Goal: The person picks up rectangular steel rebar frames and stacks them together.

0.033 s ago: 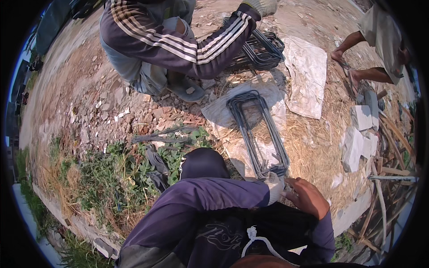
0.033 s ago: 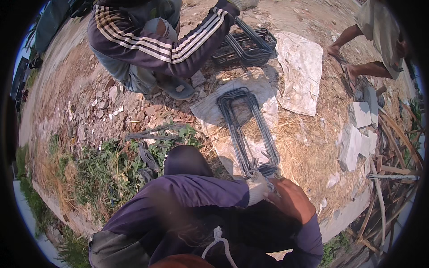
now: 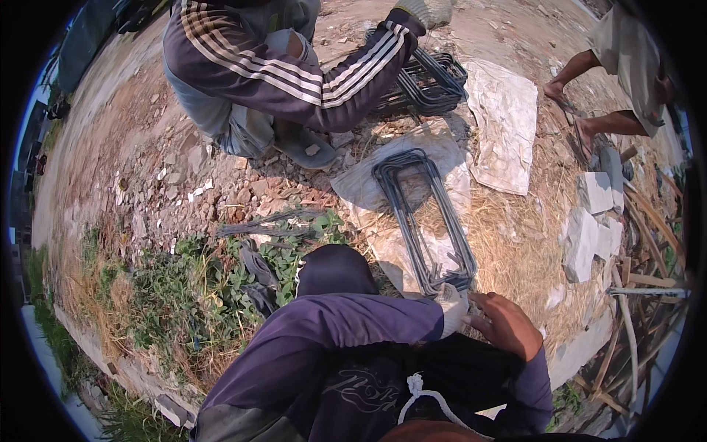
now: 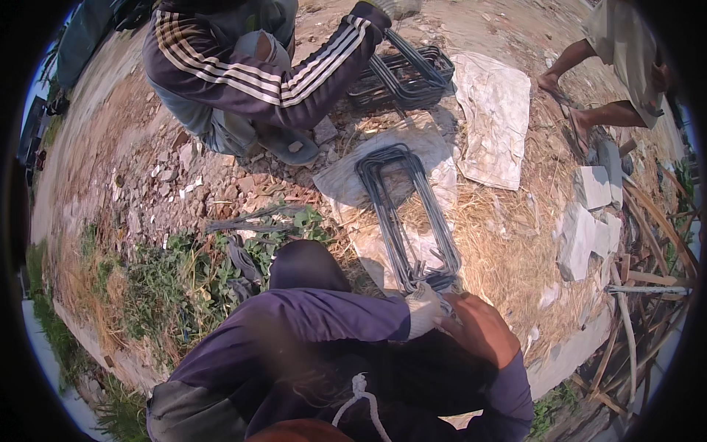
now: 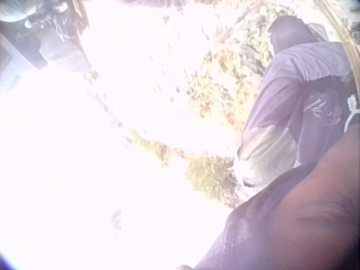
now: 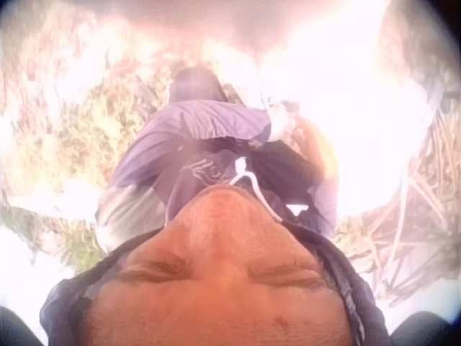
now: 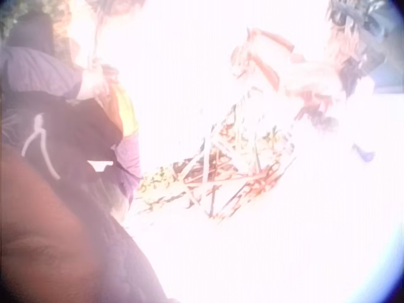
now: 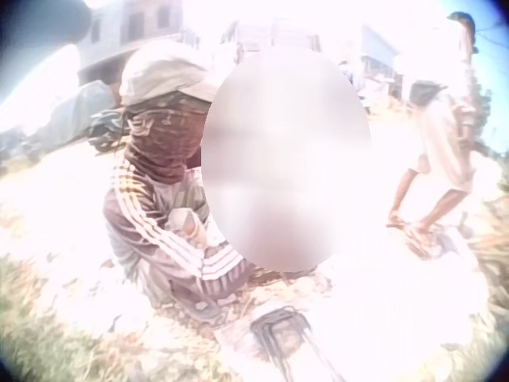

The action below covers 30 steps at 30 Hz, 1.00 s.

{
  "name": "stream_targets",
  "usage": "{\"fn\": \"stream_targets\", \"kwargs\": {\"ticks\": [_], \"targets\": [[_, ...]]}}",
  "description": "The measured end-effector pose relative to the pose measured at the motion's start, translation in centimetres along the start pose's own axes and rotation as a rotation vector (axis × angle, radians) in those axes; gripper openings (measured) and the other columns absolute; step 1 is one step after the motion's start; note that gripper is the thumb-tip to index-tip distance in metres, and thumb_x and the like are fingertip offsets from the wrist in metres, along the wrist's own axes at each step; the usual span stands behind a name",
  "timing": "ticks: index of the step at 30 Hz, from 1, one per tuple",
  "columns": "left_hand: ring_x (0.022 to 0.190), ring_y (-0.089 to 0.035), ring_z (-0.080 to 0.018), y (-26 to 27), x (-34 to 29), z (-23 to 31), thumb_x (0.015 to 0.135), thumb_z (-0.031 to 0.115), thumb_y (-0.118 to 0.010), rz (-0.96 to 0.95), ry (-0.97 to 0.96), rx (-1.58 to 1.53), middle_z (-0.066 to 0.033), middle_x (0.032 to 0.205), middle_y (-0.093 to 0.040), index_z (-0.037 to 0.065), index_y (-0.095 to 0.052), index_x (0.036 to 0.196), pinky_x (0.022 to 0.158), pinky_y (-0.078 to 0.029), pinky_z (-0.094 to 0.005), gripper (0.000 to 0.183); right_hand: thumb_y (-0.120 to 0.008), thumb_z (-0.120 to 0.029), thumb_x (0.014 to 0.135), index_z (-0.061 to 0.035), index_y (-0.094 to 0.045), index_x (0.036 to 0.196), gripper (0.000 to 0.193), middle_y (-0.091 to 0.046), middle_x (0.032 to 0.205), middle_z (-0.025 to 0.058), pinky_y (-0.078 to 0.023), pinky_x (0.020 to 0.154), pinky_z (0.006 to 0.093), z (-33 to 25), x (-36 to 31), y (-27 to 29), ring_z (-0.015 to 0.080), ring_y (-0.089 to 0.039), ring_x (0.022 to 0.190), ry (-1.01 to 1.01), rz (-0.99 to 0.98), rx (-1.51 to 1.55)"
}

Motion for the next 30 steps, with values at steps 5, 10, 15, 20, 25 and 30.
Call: {"fn": "stream_targets", "kwargs": {"ticks": [5, 10, 15, 20, 25, 30], "targets": [[0.085, -0.067, -0.0379, 0.1, 0.1, -0.2, 0.087, 0.029, -0.058, 0.126, 0.0, -0.312, -0.0174, 0.087, -0.068, 0.005, -0.071, 0.085, 0.076, -0.047, -0.0523, 0.027, -0.066, -0.032, 0.094, -0.0015, -0.059, 0.129, 0.047, -0.065, 0.106, 0.0244, -0.051, 0.085, 0.0466, 0.1, -0.4, 0.4, 0.0431, -0.064, 0.099, 0.01, 0.028, 0.023], [0.087, -0.067, -0.0384, -0.1, -0.5, -2.3, 0.088, 0.029, -0.057, 0.114, 0.097, -0.445, -0.0182, 0.088, -0.068, 0.005, -0.071, 0.086, 0.076, -0.047, -0.0525, 0.028, -0.067, -0.033, 0.095, -0.0016, -0.058, 0.131, 0.049, -0.065, 0.111, 0.0257, -0.052, 0.087, 0.0461, 0.1, -0.4, 0.7, 0.0441, -0.064, 0.103, 0.01, 0.027, 0.007], [0.089, -0.067, -0.0397, 1.2, -0.7, -1.1, 0.087, 0.027, -0.057, -0.06, 0.018, 0.043, -0.0188, 0.088, -0.069, 0.005, -0.072, 0.087, 0.076, -0.045, -0.0571, 0.026, -0.067, -0.031, 0.093, -0.002, -0.059, 0.128, 0.046, -0.064, 0.114, 0.0255, -0.051, 0.091, 0.0463, 0.7, -0.5, 0.4, 0.0435, -0.062, 0.106, -0.025, 0.022, 0.013], [0.086, -0.068, -0.0406, 0.4, -0.7, -1.3, 0.084, 0.028, -0.059, -0.04, -0.059, 0.136, -0.0199, 0.086, -0.069, 0.006, -0.074, 0.087, 0.074, -0.044, -0.0592, 0.026, -0.067, -0.038, 0.095, -0.0047, -0.059, 0.13, 0.049, -0.065, 0.11, 0.0231, -0.053, 0.086, 0.045, 1.2, -0.7, -0.2, 0.0418, -0.065, 0.101, 0.013, 0.052, -0.023], [0.086, -0.068, -0.0385, 0.5, -0.8, -0.8, 0.084, 0.029, -0.059, -0.135, -0.029, 0.25, -0.0176, 0.088, -0.069, 0.007, -0.075, 0.09, 0.074, -0.044, -0.0606, 0.028, -0.067, -0.039, 0.095, -0.0047, -0.06, 0.13, 0.049, -0.065, 0.109, 0.0228, -0.054, 0.085, 0.0451, 1.4, -0.7, -0.5, 0.0414, -0.066, 0.1, 0.022, 0.062, -0.03], [0.09, -0.068, -0.0372, 0.0, -0.9, -0.7, 0.086, 0.031, -0.059, -0.155, -0.05, 0.337, -0.016, 0.094, -0.07, 0.007, -0.075, 0.1, 0.075, -0.044, -0.0618, 0.032, -0.068, -0.037, 0.094, -0.0046, -0.06, 0.13, 0.048, -0.065, 0.11, 0.0225, -0.054, 0.086, 0.0448, 1.0, -0.8, -0.2, 0.0413, -0.066, 0.1, 0.024, 0.067, -0.022]]}}
Point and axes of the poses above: each hand's wrist, its own x-axis towards the middle knuckle, its own y-axis out of the back of the hand, z = x × y, the point moved 5 cm from there along x, towards the middle knuckle
